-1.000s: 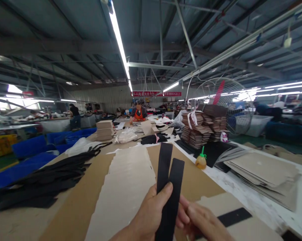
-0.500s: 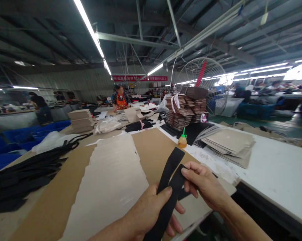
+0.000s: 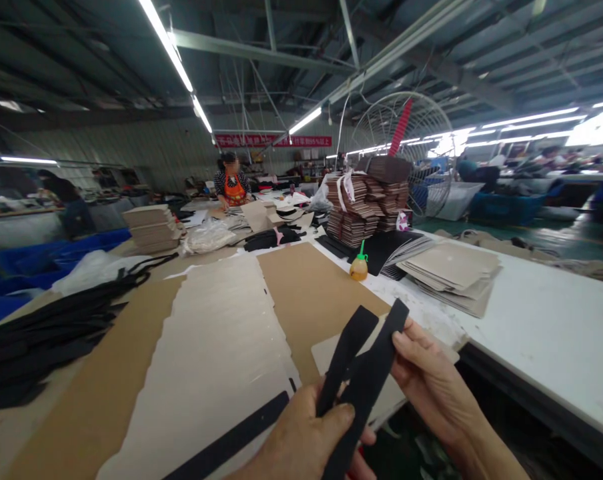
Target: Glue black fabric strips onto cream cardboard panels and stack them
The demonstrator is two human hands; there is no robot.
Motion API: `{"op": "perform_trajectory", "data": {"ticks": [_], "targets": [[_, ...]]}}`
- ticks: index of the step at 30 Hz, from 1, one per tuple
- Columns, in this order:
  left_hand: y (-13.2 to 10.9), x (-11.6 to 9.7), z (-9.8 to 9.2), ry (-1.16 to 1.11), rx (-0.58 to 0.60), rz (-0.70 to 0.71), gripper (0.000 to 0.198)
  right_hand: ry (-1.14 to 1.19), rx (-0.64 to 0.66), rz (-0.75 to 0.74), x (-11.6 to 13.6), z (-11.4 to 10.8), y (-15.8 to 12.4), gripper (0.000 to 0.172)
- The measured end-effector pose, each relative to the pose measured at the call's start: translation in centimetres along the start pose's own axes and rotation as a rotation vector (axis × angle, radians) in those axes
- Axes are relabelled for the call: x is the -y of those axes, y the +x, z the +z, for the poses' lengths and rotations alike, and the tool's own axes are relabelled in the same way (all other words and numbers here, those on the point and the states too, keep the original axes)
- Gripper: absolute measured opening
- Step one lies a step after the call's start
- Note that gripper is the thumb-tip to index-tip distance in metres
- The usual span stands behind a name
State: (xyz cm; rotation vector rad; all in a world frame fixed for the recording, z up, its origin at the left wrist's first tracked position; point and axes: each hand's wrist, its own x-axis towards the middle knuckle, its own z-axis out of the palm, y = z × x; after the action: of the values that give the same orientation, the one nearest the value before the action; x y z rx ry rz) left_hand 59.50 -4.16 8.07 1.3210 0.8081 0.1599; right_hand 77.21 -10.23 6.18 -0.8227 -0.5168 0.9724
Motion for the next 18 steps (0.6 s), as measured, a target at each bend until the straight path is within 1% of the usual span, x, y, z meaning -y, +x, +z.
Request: {"op": "perform_trajectory", "data": {"ticks": [2, 3, 4, 6, 8, 10, 13, 15, 18], "targets": [[-0.2, -0.1, 1.3, 0.024, 0.002, 0.025, 0.033, 0.040, 0.046, 0.060, 0.1, 0.4, -1.1, 0.033], [-0.3, -0.1, 1.8, 0.064, 0.005, 0.041, 0.031, 0.059, 0.043, 0.073, 0.2, 0.2, -1.4, 0.032], [-0.5, -0.2, 2.1, 0.103, -0.004, 0.055, 0.029, 0.078, 0.015, 0.066, 0.4, -0.1, -1.6, 0.029], [-0.8, -0.1, 2.2, 0.103, -0.034, 0.053, 0.034, 0.103, -0.100, 0.023, 0.8, -1.4, -1.6, 0.023], [-1.0, 0.0, 1.9, -0.012, -0.072, 0.001, 0.042, 0.084, -0.218, 0.006, 1.2, -2.9, -1.3, 0.024], [-1.0, 0.2, 1.3, -0.146, -0.129, -0.028, 0.048, 0.013, -0.265, 0.045, 1.2, -4.1, -1.0, 0.026], [-0.6, 0.5, 0.2, -0.193, -0.179, 0.004, 0.050, -0.141, -0.237, 0.110, 0.4, -4.9, -1.0, 0.029], [-0.4, 0.7, -0.5, -0.169, -0.166, 0.006, 0.054, -0.244, -0.205, 0.118, -0.4, -4.9, -1.2, 0.031], [-0.3, 1.0, -1.3, -0.212, -0.145, 0.022, 0.069, -0.375, -0.169, 0.110, -1.3, -4.8, -1.2, 0.034]]}}
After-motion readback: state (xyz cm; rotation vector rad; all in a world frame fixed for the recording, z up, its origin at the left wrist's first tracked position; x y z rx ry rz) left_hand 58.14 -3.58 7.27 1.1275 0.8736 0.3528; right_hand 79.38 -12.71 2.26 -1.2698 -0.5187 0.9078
